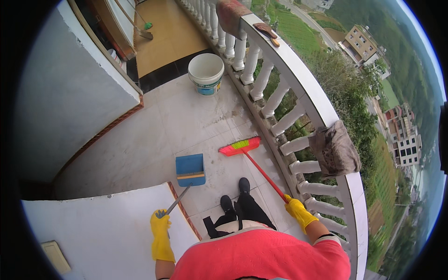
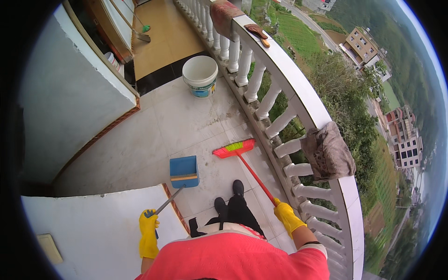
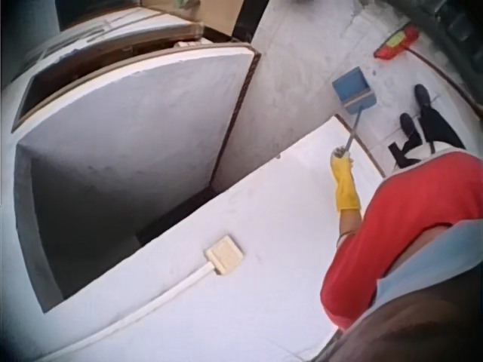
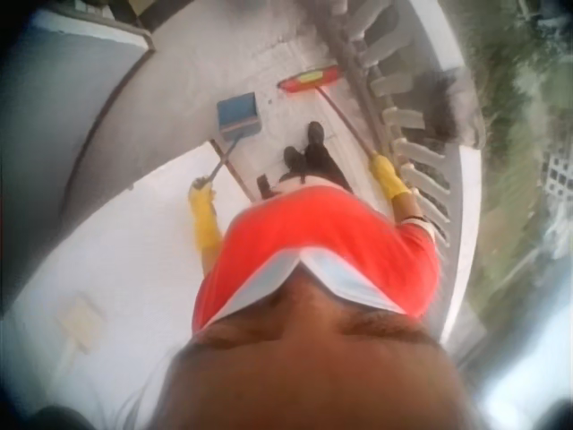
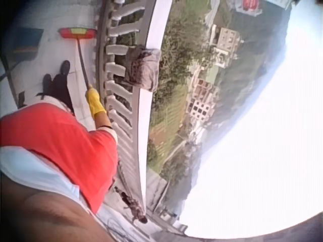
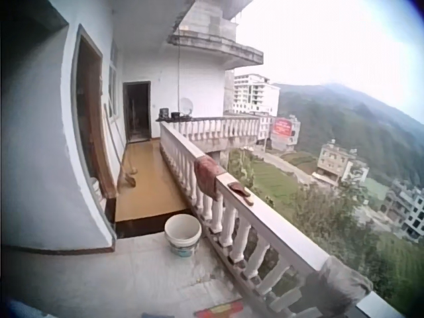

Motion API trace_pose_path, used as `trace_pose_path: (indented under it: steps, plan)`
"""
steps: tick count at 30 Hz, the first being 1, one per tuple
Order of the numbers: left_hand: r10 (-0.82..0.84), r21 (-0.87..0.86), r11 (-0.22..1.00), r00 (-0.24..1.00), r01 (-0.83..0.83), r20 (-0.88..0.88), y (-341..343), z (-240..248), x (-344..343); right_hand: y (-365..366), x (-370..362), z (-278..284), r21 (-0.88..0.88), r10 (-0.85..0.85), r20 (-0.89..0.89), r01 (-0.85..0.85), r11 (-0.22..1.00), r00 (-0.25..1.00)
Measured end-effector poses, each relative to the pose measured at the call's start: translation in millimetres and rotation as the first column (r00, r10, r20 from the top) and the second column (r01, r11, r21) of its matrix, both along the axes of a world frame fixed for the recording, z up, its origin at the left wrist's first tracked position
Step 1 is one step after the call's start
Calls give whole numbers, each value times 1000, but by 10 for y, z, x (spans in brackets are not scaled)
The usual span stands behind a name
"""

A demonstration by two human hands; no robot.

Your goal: The person sweeps a tiled balcony floor using a red broom and a blue dustpan. They gather debris into the dustpan and continue sweeping along the railing and near a doorway.

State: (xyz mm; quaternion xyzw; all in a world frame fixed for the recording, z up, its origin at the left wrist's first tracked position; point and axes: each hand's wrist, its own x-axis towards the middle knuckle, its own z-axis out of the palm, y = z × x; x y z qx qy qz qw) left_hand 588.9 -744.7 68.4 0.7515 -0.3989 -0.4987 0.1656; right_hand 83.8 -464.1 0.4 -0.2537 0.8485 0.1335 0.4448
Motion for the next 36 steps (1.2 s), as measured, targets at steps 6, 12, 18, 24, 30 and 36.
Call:
trace_pose_path:
  steps: [6,12,18,24,30,36]
  plan:
    - [109,55,992,994,-111,30,-266,-125,-171,-465,-504,-155,-76,-89,27,91,993,996]
    - [190,68,979,982,-190,11,-623,-118,-318,-1620,-1891,-686,145,-487,82,473,869,870]
    - [281,137,945,952,-296,120,-995,-113,-430,-3100,-2330,-175,138,-130,2,129,982,991]
    - [410,85,900,897,-427,163,-1339,-202,-445,-4235,-1840,-34,157,210,228,-249,956,951]
    - [501,51,854,845,-517,187,-1878,-34,-602,-5581,-630,15,-89,447,367,-447,890,816]
    - [504,29,861,859,-508,91,-2795,-270,-433,-7178,-151,-262,-153,285,402,-243,958,870]
